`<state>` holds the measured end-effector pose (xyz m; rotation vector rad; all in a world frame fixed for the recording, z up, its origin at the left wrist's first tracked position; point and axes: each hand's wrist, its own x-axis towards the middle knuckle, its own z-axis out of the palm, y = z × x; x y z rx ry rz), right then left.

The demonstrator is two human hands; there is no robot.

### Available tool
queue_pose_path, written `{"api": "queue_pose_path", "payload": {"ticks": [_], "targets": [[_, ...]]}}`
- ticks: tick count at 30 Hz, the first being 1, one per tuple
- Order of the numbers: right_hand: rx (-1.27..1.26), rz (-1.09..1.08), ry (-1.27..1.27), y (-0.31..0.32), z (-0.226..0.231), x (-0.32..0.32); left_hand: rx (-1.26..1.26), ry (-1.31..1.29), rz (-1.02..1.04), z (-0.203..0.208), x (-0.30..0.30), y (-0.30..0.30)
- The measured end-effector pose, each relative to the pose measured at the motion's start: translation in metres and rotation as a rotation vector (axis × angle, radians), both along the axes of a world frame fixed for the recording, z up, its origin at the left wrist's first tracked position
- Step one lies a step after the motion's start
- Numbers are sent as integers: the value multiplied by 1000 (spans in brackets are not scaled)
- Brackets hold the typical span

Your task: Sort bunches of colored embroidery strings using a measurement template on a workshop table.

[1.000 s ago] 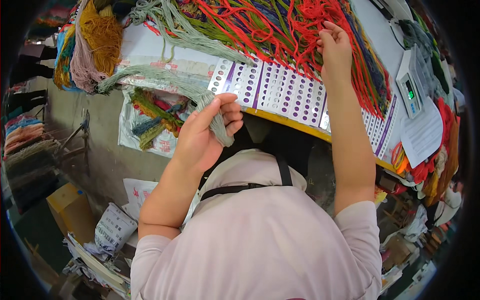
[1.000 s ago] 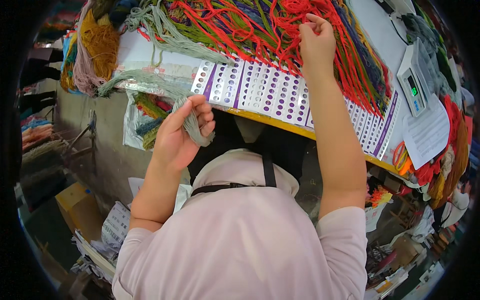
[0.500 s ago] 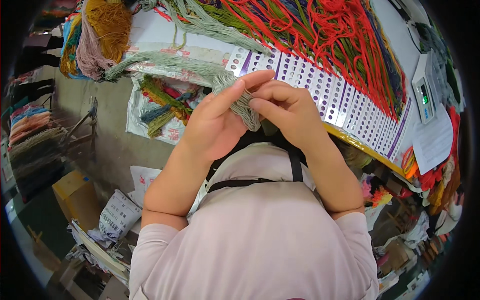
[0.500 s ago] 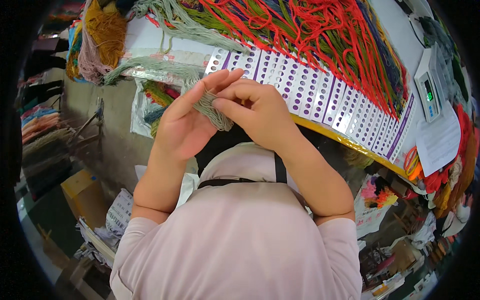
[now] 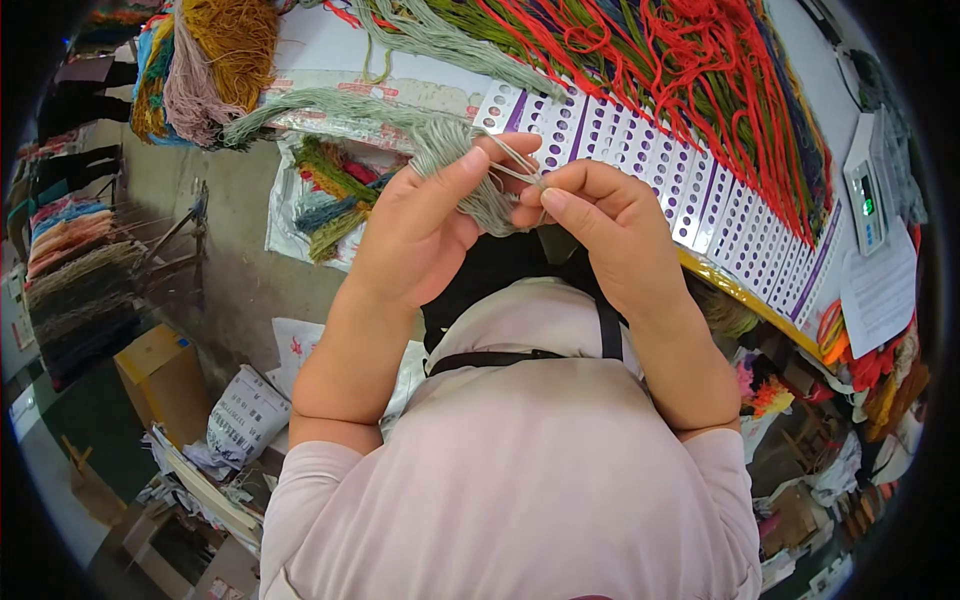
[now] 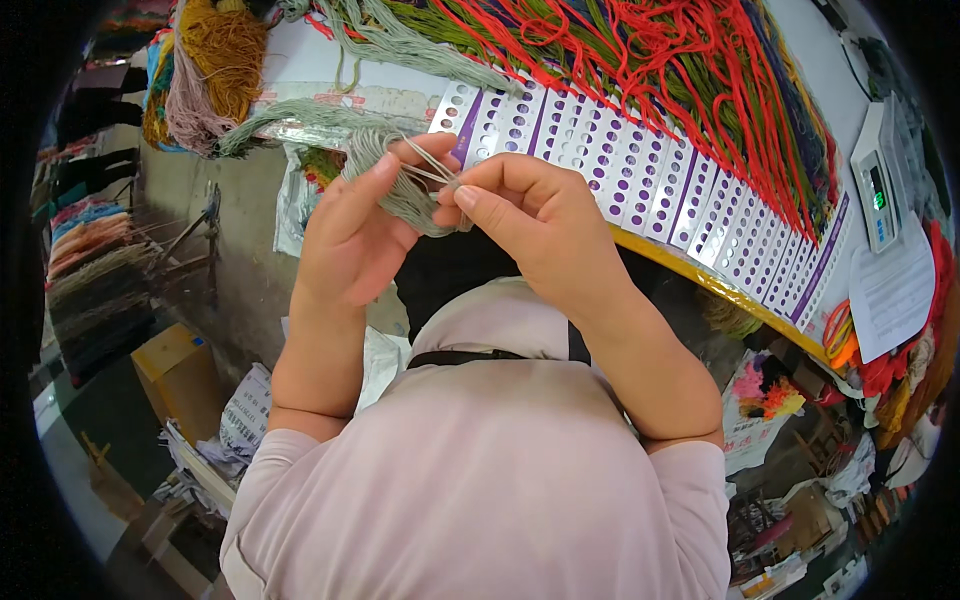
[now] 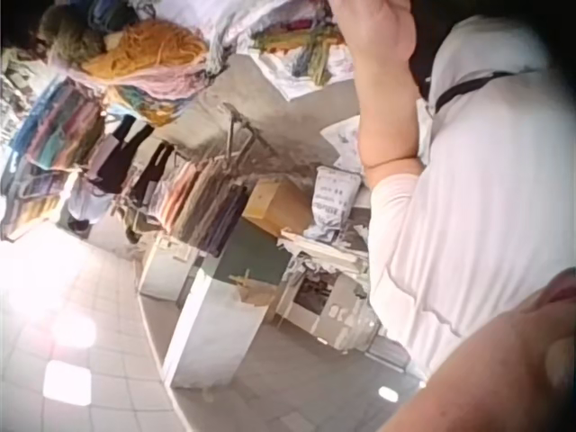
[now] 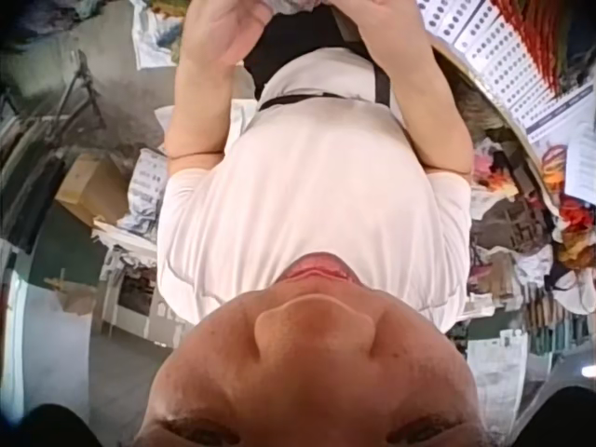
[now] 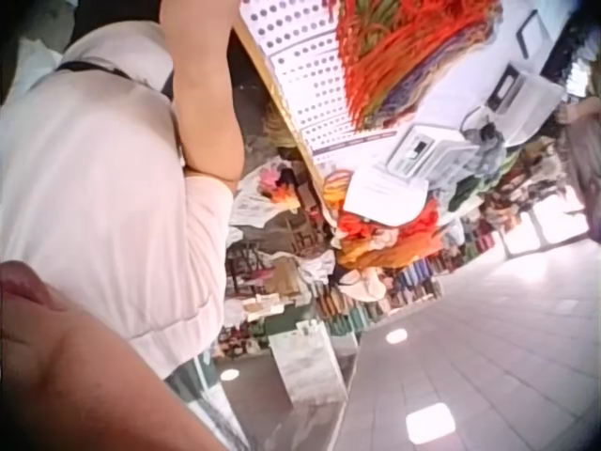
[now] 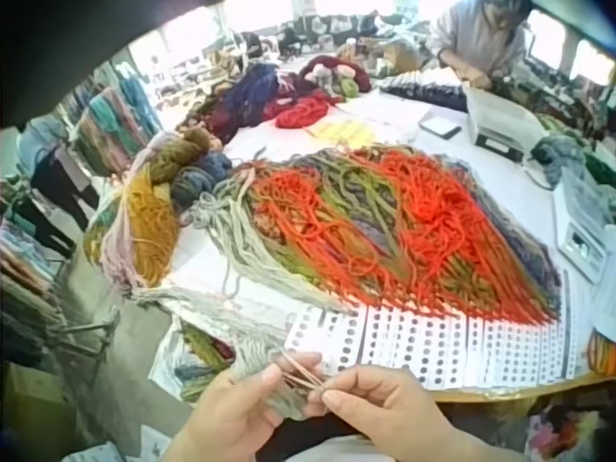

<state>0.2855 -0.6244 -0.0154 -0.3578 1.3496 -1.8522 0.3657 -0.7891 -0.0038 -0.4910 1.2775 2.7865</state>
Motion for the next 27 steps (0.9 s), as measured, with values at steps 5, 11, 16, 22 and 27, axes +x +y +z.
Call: {"api": "queue_pose_path", "payload": {"ticks": [5,11,16,22,27], "targets": [[-44,32,-75,-1,8,-2,-56,1,-96,2,0,-8],[103,63,-58,-3,11,-4,94,-65,-89,13,-5,2],[355,150,55,-10,16,-1,172,-37,-216,7,-6,3],[183,18,-72,-12,14,3,207,-42,-207,9,-9,1],[196,33,-44,-11,13,3,160,-44,-208,7,-8,-1]]}}
